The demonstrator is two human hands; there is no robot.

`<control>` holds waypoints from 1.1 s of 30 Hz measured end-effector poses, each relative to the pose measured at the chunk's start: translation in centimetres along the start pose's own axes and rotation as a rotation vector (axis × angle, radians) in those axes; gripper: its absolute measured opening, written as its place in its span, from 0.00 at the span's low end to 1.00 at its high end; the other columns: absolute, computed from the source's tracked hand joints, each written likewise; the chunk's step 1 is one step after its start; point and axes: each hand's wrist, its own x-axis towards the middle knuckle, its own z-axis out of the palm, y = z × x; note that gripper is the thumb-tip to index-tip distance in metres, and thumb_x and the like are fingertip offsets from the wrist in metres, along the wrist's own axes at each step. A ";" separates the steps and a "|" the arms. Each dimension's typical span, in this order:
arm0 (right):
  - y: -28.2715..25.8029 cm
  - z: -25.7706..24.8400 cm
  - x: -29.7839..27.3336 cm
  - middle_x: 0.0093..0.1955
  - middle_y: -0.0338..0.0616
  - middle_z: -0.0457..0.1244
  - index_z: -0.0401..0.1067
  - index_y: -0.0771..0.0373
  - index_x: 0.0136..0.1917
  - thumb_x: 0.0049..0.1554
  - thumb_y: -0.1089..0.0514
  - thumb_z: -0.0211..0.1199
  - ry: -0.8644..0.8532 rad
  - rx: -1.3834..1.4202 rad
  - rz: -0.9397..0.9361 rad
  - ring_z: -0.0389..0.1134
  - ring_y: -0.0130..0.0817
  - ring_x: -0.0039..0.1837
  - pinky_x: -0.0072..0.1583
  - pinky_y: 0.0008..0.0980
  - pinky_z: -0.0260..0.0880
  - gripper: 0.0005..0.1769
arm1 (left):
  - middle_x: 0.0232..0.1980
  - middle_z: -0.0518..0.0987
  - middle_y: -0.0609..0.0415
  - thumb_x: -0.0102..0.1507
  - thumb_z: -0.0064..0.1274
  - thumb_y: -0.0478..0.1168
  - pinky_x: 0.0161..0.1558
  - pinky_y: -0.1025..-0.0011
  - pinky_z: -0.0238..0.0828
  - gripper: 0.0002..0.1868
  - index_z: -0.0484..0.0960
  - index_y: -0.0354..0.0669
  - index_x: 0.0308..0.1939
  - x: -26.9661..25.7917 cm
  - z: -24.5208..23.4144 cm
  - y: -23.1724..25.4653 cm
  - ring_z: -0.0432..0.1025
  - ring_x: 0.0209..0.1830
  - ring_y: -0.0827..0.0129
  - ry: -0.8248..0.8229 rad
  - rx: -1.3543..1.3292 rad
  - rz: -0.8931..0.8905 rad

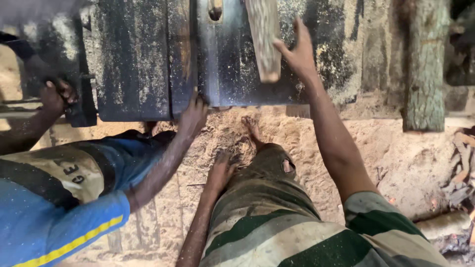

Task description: The person saws wood into circular and rectangular pieces using a large industrial saw blade, while others assist by holding and moving the wood.

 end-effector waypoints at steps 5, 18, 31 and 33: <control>0.9 7.8 -2.2 0.82 0.62 0.49 0.28 0.60 0.85 0.46 0.27 0.83 -0.021 -0.296 0.115 0.51 0.64 0.80 0.77 0.73 0.33 0.81 | 0.65 0.75 0.35 0.65 0.58 0.41 0.62 0.53 0.70 0.29 0.71 0.36 0.69 0.8 -2.6 2.9 0.71 0.64 0.39 -0.091 -0.227 -0.101; -16.1 17.5 -33.3 0.80 0.67 0.47 0.30 0.59 0.88 0.61 0.27 0.60 -0.030 -0.265 0.188 0.52 0.64 0.76 0.77 0.69 0.53 0.63 | 0.76 0.63 0.33 0.58 0.59 0.23 0.64 0.52 0.72 0.50 0.57 0.48 0.82 -12.2 -7.4 -0.2 0.63 0.71 0.35 0.016 -0.318 -0.028; -17.7 22.7 -25.0 0.84 0.72 0.36 0.25 0.58 0.86 0.64 0.33 0.59 -0.035 -0.241 0.158 0.38 0.76 0.82 0.78 0.73 0.42 0.58 | 0.73 0.67 0.35 0.54 0.58 0.21 0.53 0.61 0.79 0.51 0.61 0.56 0.79 -5.6 -12.5 -2.5 0.72 0.64 0.40 0.063 -0.197 -0.020; -17.9 21.8 -24.4 0.84 0.74 0.35 0.20 0.57 0.85 0.64 0.35 0.59 -0.061 -0.163 0.167 0.42 0.75 0.81 0.75 0.76 0.39 0.59 | 0.74 0.64 0.33 0.57 0.53 0.18 0.37 0.65 0.80 0.50 0.58 0.58 0.79 -4.5 -12.5 -1.3 0.75 0.57 0.45 -0.136 -0.042 -0.246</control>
